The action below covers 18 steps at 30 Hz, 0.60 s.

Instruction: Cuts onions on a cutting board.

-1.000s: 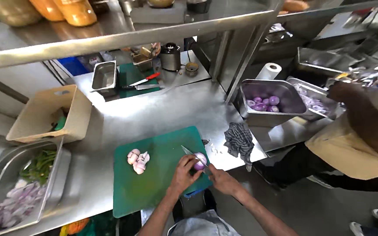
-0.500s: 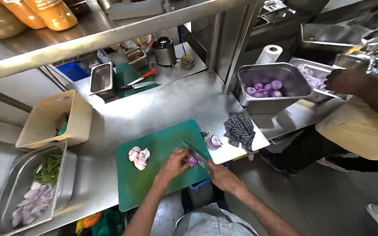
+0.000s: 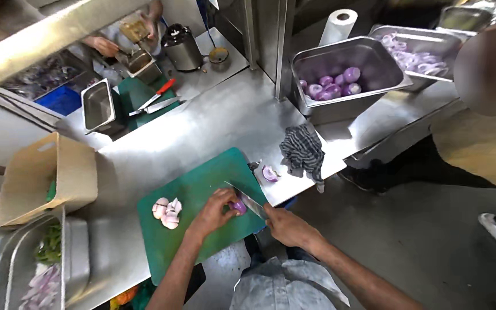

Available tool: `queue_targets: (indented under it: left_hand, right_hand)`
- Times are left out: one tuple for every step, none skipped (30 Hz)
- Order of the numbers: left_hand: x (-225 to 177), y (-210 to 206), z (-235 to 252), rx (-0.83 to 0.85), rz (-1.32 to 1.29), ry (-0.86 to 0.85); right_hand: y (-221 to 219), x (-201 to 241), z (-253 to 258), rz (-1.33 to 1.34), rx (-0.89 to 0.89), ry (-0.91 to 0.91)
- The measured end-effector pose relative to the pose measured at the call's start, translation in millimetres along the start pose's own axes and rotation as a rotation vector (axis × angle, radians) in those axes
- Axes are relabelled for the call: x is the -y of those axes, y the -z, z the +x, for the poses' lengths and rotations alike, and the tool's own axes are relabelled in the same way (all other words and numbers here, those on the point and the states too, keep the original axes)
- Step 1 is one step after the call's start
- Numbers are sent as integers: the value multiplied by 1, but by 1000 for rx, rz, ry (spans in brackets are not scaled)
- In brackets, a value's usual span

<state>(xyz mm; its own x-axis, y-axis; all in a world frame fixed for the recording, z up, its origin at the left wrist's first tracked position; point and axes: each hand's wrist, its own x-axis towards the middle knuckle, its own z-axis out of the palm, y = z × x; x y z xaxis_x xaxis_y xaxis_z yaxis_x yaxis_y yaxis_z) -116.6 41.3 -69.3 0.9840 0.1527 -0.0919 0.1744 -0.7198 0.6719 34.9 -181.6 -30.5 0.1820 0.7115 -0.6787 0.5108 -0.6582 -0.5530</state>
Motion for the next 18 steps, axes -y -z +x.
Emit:
queue_targets:
  left_hand:
    - [0,0,0,0,1,1]
    - [0,0,0,0,5,3]
    - [0,0,0,4,7,3]
    - [0,-1,-1,5,1,3]
    - [0,-1,-2,3,-4,2]
    - [1,-1,-2,-3,-4,-1]
    - [2,0,-2,-10,-4,-4]
    - [3,0,-2,-17,-9,-4]
    - [5,-1,-3,-27,-13,-3]
    - [6,-3,-5,-40,-19,-3]
    - [8,-4,-6,-59,-29,-7]
    - [9,-5,-7,-81,-34,-11]
    - [11,-6,-8,-107,-25,-10]
    - [12,-6,-11,-141,0,3]
    - [13,-5,-13,-178,46,33]
    - [12,-3,-16,-218,95,80]
    - [11,0,-17,-262,114,135]
    - [7,2,-16,-317,65,188]
  right_hand:
    - [-1,4,2,-4,8,-11]
    - [-5,8,5,-1,9,-21]
    - [-10,14,9,5,5,-34]
    - [-16,20,13,8,-2,-58]
    - [-22,26,15,2,-16,-81]
    - [-25,29,17,-11,-33,-95]
    - [-25,31,18,-26,-45,-100]
    - [-24,29,18,-39,-43,-97]
    - [-23,25,17,-42,-38,-93]
    - [-22,18,16,-39,-42,-85]
    - [-20,10,14,-31,-62,-79]
    - [-18,2,14,-21,-100,-81]
    - [-15,-5,12,-4,-152,-80]
    - [-10,-10,12,16,-206,-73]
    - [-3,-15,11,47,-256,-54]
    - [6,-17,9,101,-291,-24]
    - [14,-19,6,194,-307,4]
    - [21,-21,3,324,-303,31]
